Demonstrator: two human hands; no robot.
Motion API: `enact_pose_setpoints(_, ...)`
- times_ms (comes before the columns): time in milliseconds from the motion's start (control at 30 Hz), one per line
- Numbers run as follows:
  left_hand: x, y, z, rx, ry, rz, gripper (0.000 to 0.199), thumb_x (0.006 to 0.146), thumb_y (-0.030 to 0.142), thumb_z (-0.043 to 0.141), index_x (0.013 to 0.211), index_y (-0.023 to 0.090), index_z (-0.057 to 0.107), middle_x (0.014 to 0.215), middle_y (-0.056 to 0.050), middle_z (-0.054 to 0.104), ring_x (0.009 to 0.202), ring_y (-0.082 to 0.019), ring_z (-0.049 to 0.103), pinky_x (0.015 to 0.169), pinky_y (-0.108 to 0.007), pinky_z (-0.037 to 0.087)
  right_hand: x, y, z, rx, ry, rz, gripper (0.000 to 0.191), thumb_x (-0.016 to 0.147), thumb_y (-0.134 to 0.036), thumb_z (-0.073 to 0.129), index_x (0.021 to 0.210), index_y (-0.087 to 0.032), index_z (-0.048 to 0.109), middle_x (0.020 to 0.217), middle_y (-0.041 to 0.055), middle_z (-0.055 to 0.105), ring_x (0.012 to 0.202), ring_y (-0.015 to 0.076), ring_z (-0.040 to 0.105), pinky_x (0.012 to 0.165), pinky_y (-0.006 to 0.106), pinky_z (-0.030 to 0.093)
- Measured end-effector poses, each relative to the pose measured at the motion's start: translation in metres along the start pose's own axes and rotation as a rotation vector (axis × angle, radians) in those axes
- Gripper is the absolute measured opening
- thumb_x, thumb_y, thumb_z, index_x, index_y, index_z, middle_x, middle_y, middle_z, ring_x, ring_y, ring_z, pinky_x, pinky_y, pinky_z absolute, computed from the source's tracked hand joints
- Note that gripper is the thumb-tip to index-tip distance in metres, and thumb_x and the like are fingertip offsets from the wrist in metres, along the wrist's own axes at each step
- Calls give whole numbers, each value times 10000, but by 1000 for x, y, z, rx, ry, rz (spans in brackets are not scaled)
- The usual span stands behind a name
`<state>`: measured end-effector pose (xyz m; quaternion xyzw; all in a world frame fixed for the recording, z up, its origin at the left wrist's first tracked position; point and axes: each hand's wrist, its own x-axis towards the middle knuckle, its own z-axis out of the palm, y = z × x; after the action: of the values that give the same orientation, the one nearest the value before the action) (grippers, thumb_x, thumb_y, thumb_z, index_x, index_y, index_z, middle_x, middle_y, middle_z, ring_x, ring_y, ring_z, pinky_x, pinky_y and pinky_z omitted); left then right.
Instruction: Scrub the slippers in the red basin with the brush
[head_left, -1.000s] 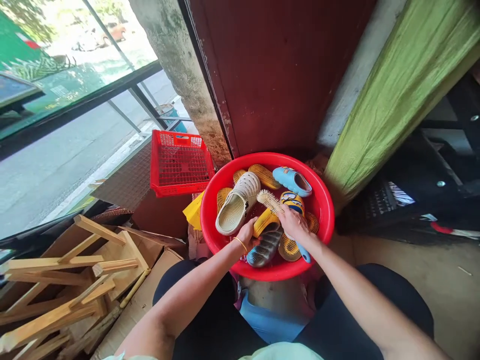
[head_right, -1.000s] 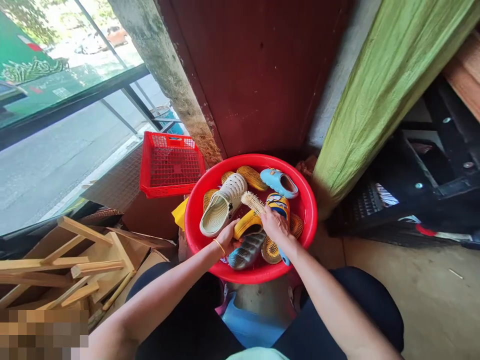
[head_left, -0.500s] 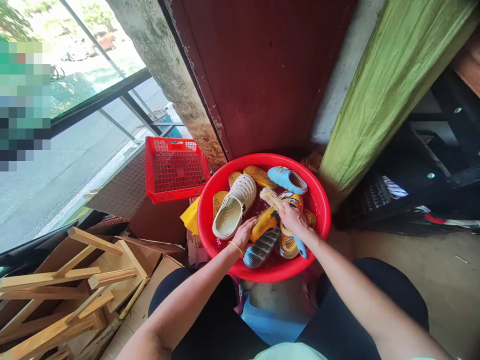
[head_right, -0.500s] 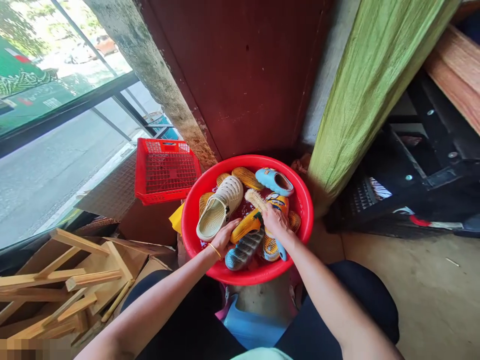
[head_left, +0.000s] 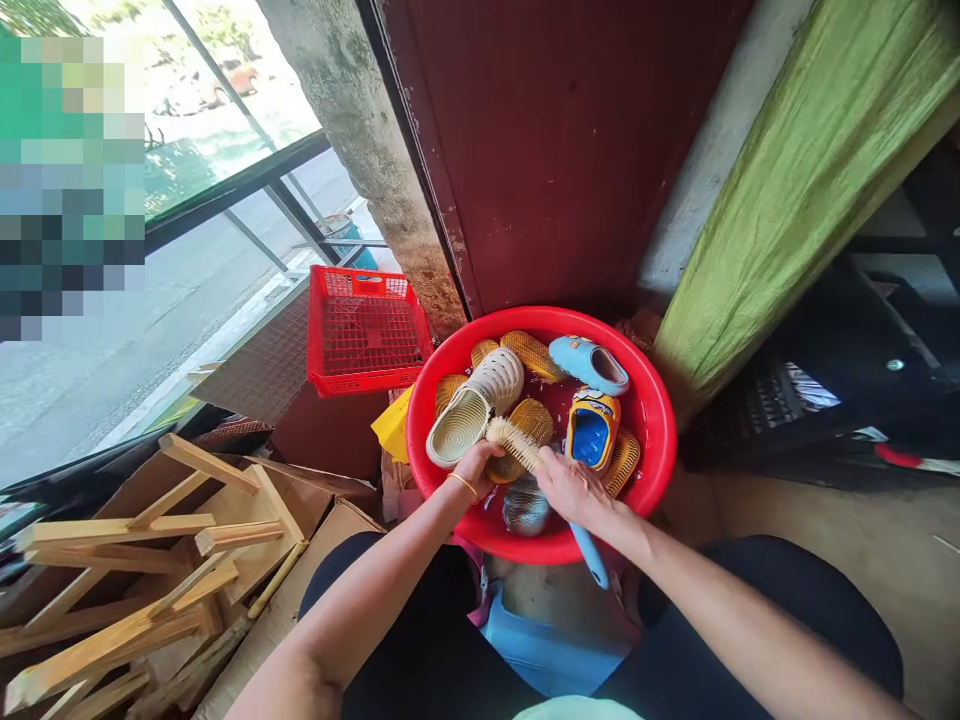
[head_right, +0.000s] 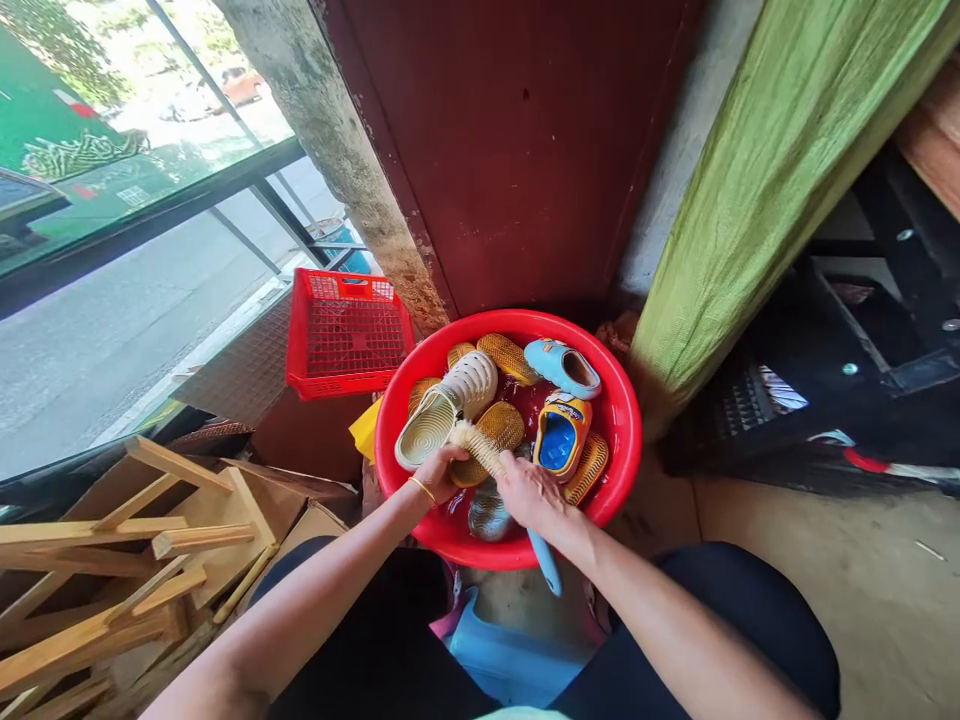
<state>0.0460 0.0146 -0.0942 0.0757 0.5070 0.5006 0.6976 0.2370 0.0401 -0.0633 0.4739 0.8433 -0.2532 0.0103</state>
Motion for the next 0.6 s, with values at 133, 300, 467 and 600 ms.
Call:
enact_pose_setpoints(133, -10, 6, 6, -55, -151, 1, 623, 560, 91, 601, 1177, 169, 635, 1089, -92, 729, 954, -268, 719, 815, -393, 611, 11, 15, -15, -52, 30, 88, 260, 1050, -315, 400, 1221, -211, 566, 1017, 98, 753, 880, 202, 696, 653, 262, 364)
enact_pose_setpoints(300, -23, 3, 22, -63, -252, -19, 826, 542, 92, 591, 1357, 225, 570, 1227, -77, 699, 1077, -295, 690, 891, -411, 584, 38, 52, -47, -74, 96, 310, 351, 1052, -258, 377, 1303, -121, 579, 1024, 203, 750, 871, 259, 685, 677, 302, 388)
enact_pose_setpoints(467, -25, -1, 17, -57, -163, -18, 838, 561, 114, 611, 1391, 215, 556, 1238, -86, 700, 1090, -301, 689, 915, -415, 568, 24, 33, -36, -59, 83, 239, 307, 1043, -271, 395, 1259, -155, 580, 1023, 133, 757, 878, 218, 692, 678, 276, 400)
enact_pose_setpoints(600, -22, -1, 16, -36, -39, 1, 583, 713, 272, 680, 1283, 161, 636, 1105, -122, 737, 1007, -310, 717, 874, -421, 583, -4, -6, -8, -52, 37, 45, 248, 1039, -314, 417, 1180, -200, 585, 1073, 107, 749, 921, 201, 706, 678, 255, 407)
